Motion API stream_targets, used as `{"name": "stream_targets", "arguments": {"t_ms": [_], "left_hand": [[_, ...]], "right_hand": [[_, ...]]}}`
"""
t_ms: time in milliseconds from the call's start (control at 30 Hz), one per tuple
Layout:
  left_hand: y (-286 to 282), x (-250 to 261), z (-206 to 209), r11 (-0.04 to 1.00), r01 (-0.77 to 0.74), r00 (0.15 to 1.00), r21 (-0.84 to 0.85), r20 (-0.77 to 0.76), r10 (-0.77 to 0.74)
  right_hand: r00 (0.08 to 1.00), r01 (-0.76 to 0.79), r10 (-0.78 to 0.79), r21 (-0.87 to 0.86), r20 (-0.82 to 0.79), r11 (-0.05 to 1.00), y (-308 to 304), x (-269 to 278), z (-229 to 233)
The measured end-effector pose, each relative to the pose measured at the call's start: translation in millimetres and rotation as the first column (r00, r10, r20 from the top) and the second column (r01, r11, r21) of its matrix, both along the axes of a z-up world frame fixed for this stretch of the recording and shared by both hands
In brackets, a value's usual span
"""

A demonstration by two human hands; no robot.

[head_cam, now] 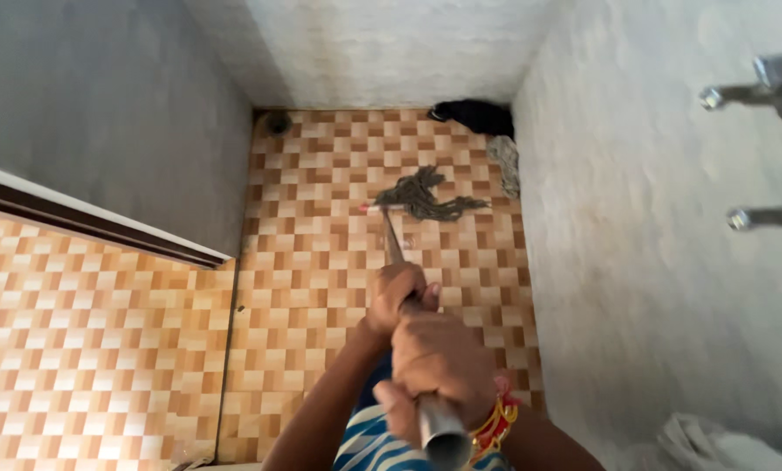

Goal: The person cleans the tiled floor of a room and a hallway using a mop.

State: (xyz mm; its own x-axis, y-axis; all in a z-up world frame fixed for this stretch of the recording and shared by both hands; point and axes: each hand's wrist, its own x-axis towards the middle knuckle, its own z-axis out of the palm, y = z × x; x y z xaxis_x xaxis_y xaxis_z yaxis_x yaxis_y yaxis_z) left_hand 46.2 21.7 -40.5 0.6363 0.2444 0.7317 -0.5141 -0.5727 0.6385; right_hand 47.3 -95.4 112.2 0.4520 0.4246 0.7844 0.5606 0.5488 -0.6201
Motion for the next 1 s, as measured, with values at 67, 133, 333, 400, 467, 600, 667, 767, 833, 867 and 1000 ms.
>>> {"name": "stream_targets", "arguments": {"t_ms": [67, 133, 333, 400, 467, 600, 667, 767, 833, 867, 1000], "left_hand": [[15.9, 30.4, -28.6, 1.000, -0.003, 1.000, -0.024, -0.022, 0.002], [37.2, 68.7, -64.0, 0.998, -0.033, 0.997, -0.052, -0.070, 0.029], [109.5, 185.7, -113.9, 0.956, -0.290, 0.939, 0.046, -0.181, 0.293], [105.8, 186.0, -103.8, 0.959, -0.277, 0.942, -0.060, -0.215, 0.258], [101.7, 187.7, -87.6, 0.952, -0.234, 0.955, -0.195, -0.229, 0.188], [94.8, 198.4, -66.5, 0.962, -0.175, 0.963, -0.212, -0.242, 0.122], [84.1, 208.6, -63.4, 0.978, -0.193, 0.961, -0.076, -0.217, 0.172], [62.0, 218.4, -47.2, 0.980, -0.197, 0.963, 0.022, -0.182, 0.198], [20.2, 219.9, -32.8, 0.982, -0.165, 0.954, -0.086, -0.268, 0.137], [3.6, 221.6, -18.9, 0.996, -0.067, 0.953, -0.059, -0.299, 0.047], [-48.4, 209.9, 35.3, 0.992, 0.123, 0.956, 0.009, -0.269, -0.116]], "right_hand": [[0.999, 0.023, -0.021, -0.025, 0.050, 0.999, 13.0, 26.8, -27.7], [0.991, 0.081, -0.072, -0.074, 0.117, 0.994, 27.7, 60.4, -62.6], [0.975, 0.203, -0.219, -0.324, -0.016, 0.924, 103.1, 175.0, -161.0], [0.980, 0.171, -0.192, -0.275, -0.050, 0.946, 116.7, 193.1, -163.7], [0.969, 0.193, -0.232, -0.330, -0.084, 0.924, 124.0, 206.8, -154.9], [0.930, 0.279, -0.343, -0.350, -0.134, 0.894, 119.2, 206.7, -134.0], [0.913, 0.319, -0.386, -0.354, -0.136, 0.879, 103.8, 206.7, -123.9], [0.877, 0.346, -0.427, -0.328, -0.221, 0.879, 81.5, 207.1, -111.2], [0.838, 0.387, -0.472, -0.312, -0.274, 0.868, 42.3, 203.7, -109.5], [0.827, 0.403, -0.483, -0.296, -0.287, 0.866, 24.2, 202.8, -103.6], [0.721, 0.563, -0.608, -0.231, -0.331, 0.793, -42.9, 188.8, -73.5]]}}
